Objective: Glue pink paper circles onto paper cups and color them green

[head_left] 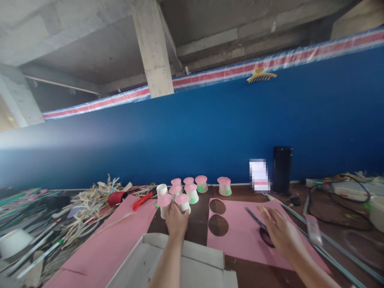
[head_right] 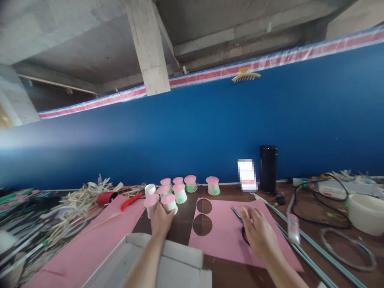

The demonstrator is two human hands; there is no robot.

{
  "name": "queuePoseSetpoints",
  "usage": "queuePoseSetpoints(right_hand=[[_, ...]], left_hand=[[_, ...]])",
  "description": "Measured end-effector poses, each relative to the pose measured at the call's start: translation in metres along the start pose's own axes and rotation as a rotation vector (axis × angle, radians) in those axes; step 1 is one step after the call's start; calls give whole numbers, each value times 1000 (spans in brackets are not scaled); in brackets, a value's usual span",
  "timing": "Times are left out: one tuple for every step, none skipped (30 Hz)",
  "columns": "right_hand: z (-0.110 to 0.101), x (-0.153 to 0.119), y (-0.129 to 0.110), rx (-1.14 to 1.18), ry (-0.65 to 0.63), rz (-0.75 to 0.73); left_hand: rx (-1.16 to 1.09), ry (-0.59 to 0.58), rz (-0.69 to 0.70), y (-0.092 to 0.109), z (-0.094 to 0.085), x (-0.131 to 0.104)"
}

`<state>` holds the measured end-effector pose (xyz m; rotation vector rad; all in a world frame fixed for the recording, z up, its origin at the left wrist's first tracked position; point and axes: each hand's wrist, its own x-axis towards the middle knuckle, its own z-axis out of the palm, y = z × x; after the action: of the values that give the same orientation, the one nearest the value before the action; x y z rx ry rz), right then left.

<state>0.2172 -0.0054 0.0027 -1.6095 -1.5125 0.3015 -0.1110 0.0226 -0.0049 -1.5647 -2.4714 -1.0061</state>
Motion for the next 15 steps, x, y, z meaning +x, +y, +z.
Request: queuePoseSetpoints(right_hand=[[0, 0, 0, -1, -1, 2], [0, 0, 0, -1, -6, 3], [-1, 0, -1, -1, -12, 2], [-1, 0, -1, -2, -16, 4], [-1, -1, -1, -3, -19, 4], [-2, -1, -1, -4, -21, 3], [-2, -1, -1, -4, -21, 0], [-2, -1, -1, -2, -19, -5], [-2, -2, -1, 0, -15, -9], [-2, -2, -1, 2, -11, -13], [-2, -2, 0, 5, -6, -18], [-2, -2, 0, 5, -1, -21], [-2, -2, 1, 4, 3, -23], [-2, -1, 1, 1, 4, -25], [-2, -1, 1, -2, 4, -27]], left_hand=[[-1, -1, -2, 0, 0, 0], [-2, -2, -2, 0, 0, 0], [-4, -2, -1, 0, 0, -1], [-6, -1, 2, 0, 1, -1], [-9, 1, 6, 0, 1, -1], [-13, 4, 10, 0, 1, -1], [-17, 8, 13, 0, 1, -1], [-22, 12, 17, 0, 2, -1], [-27, 14, 23, -1, 2, -2], [-32, 17, 28, -1, 2, -2], [-38, 20, 34, -1, 3, -1], [-43, 23, 40, -1, 3, -1], [-48, 30, 48, -2, 4, -1], [-52, 41, 55, -2, 4, -1], [-57, 55, 60, -2, 5, -2]])
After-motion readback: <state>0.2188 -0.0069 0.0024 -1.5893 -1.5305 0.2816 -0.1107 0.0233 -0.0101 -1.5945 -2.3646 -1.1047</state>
